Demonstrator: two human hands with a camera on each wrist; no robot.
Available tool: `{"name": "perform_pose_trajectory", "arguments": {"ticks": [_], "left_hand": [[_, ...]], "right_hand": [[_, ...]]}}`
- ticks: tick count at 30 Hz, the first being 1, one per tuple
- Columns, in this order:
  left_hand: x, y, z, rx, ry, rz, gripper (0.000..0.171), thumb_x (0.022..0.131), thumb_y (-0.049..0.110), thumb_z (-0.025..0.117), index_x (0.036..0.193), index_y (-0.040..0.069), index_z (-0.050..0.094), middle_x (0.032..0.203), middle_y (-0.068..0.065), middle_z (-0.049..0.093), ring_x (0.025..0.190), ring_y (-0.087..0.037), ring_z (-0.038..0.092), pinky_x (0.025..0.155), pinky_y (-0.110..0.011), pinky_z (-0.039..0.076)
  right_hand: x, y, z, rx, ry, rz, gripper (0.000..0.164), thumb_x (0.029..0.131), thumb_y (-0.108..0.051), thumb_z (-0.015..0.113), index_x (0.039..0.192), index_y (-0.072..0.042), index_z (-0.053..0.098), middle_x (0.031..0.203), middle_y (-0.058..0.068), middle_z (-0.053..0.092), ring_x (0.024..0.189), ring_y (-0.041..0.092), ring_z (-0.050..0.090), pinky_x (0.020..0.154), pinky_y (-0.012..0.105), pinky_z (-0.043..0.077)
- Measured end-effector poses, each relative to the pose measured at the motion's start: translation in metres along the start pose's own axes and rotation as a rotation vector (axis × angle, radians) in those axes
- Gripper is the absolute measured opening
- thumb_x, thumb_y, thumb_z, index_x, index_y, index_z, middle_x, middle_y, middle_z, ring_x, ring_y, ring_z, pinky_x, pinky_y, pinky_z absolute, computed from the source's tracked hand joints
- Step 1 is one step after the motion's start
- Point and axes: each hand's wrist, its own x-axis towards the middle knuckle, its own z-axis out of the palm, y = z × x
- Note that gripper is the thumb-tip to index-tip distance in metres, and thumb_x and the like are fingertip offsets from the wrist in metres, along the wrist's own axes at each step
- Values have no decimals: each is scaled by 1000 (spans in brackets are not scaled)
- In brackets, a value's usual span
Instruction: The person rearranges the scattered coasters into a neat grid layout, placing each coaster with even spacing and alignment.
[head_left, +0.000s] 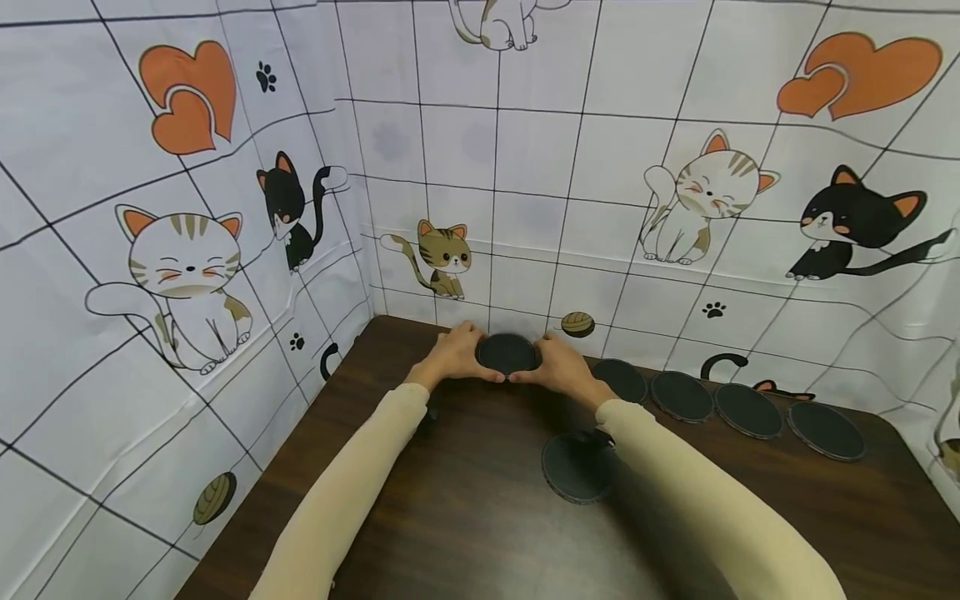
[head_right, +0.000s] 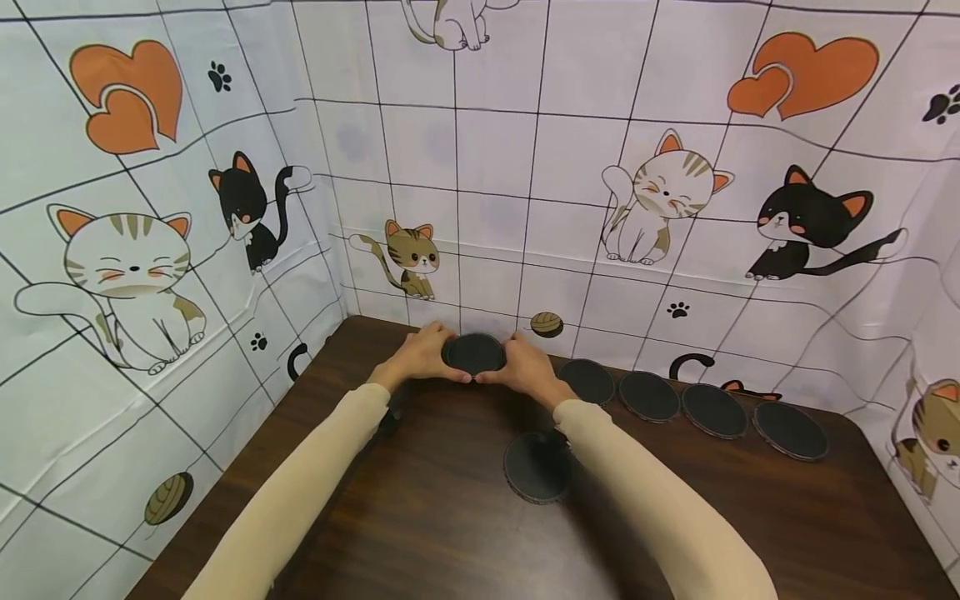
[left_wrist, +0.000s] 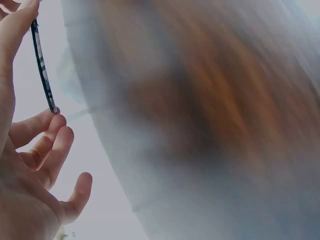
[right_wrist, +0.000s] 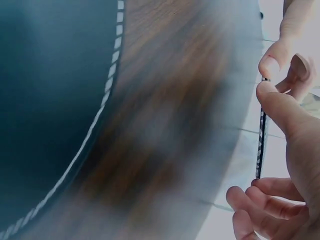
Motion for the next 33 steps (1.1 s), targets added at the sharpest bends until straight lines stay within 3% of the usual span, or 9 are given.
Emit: {"name": "perform_pose_trajectory", "arguments": {"ticks": [4,11,17,24,33], "left_hand": [[2,26,-4,47,40,59,100,71,79,75,141,10,58,124,-8,52,114,-25,51,96,-56,40],[7,80,-6,132,91,161,99,69,84,71,136,12,61,127,-6,53,117,-23,50,98,-51,41],[8,127,8,163,86,232,101,70,88,65,139,13,58,125,-4,52,115,-21,50,99,-48,41],[8,176,33,213,49,307,103,71,92,58,139,15,59,123,-2,51,112,-19,50,98,-45,40],[-5,221,52,298,17,382,107,68,97,50,133,13,63,113,-1,49,96,-17,46,88,-38,41]], "right_hand": [[-22,9,-19,-3,27,6,83,79,-62,81,124,6,66,118,18,56,89,29,61,73,47,54],[-71,29,-49,-3,93,43,83,77,-63,82,123,5,68,116,16,57,90,27,59,73,47,53],[-120,51,-65,-10,119,118,89,76,-67,81,127,4,66,116,14,56,93,29,60,73,52,53],[-177,76,-74,-6,154,155,91,75,-68,80,128,5,65,115,13,57,77,17,53,59,36,44],[-231,85,-79,-7,157,191,92,74,-69,80,127,6,66,109,10,55,71,13,49,54,33,40]]}}
